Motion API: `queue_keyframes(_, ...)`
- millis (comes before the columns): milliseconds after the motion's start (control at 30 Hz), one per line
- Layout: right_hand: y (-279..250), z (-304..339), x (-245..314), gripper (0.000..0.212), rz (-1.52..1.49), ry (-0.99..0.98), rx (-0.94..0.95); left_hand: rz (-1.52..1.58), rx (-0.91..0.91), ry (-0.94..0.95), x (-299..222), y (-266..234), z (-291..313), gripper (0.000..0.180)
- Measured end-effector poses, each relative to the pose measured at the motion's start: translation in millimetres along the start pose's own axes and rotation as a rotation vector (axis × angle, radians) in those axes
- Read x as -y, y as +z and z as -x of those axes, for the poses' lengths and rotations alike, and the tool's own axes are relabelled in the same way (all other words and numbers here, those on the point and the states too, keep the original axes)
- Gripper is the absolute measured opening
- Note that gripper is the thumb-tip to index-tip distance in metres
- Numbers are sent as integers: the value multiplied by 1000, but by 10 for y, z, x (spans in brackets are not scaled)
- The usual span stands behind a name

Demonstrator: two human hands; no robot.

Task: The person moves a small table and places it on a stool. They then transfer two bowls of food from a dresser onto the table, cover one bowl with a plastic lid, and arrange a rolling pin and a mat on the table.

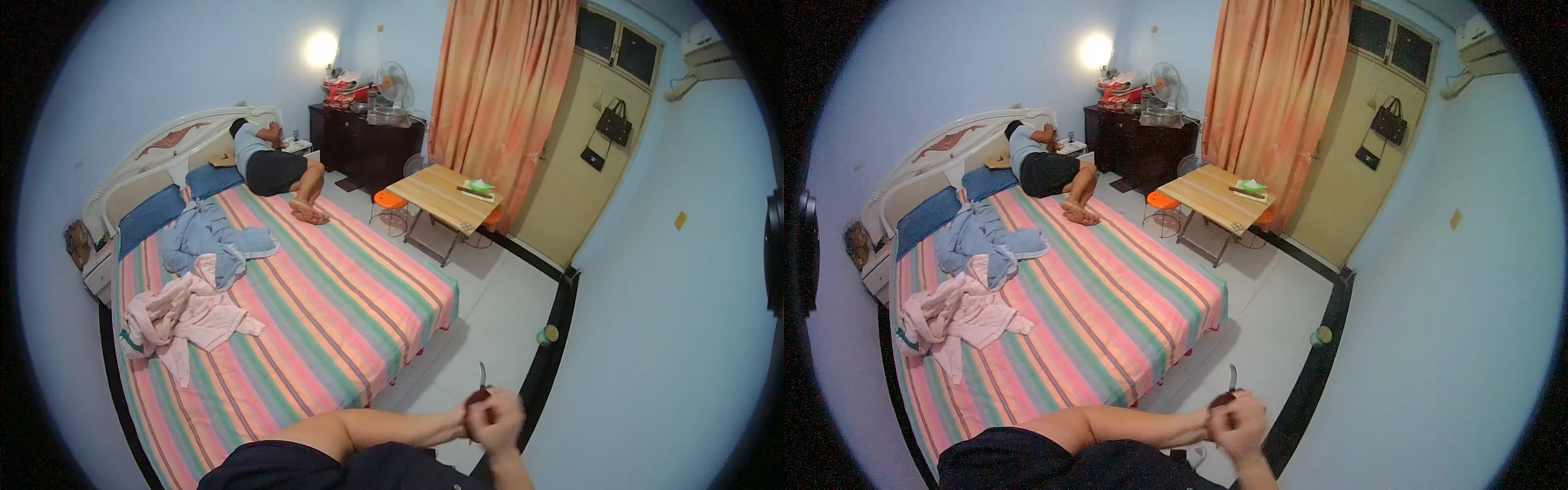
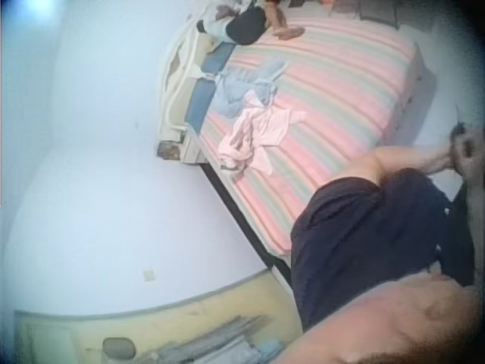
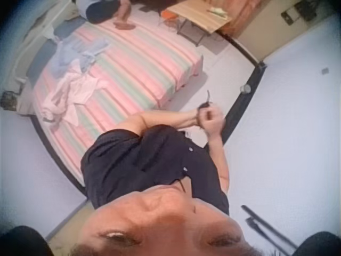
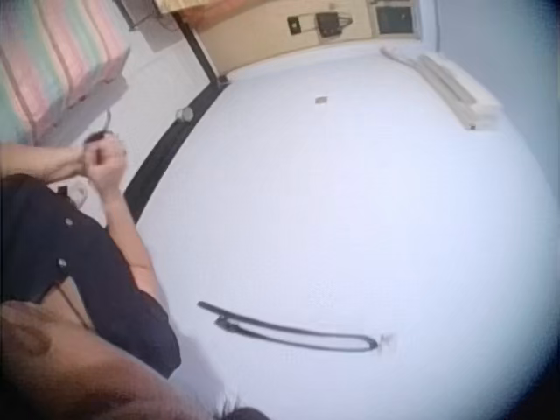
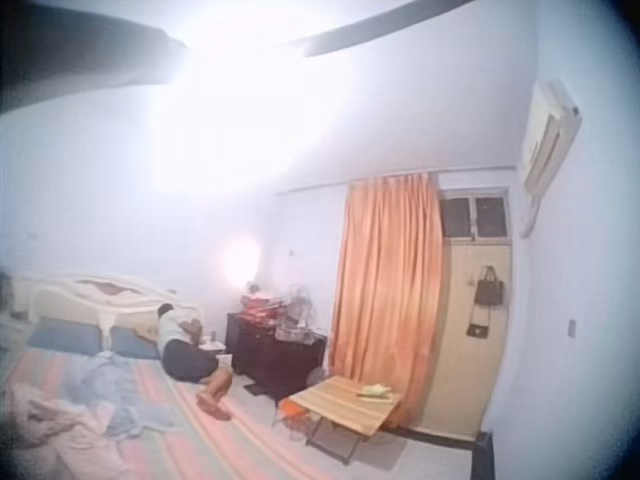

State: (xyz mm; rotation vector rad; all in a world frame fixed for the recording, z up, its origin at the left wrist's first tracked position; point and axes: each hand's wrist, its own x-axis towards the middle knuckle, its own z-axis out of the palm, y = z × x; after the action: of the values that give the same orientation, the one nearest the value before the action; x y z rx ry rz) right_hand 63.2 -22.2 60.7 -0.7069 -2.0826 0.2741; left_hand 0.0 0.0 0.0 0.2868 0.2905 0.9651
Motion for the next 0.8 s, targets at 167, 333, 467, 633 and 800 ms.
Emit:
queue_keyframes(167, -360, -671, -1555, 13, 17, 202, -120, 240, 156, 56, -323, -440, -1586, 25)
queue_keyframes(333, -699, -914, -3311, 12, -944, 1026, -336, -27, -367, -29, -860, 330, -2398, 31)
queue_keyframes(467, -545, -1373, -3552, 22, -1465, 1306, -304, -15, -453, -46, -1622, 143, -2935, 35)
queue_keyframes(633, -319, -1780, -4740, 14, -1283, 1320, -422, -84, -435, -133, -2172, -462, -4044, 45)
queue_keyframes(800, -345, -2955, -5404, 15, -487, 712, -324, -138, -307, -372, -2936, -791, -5021, 50)
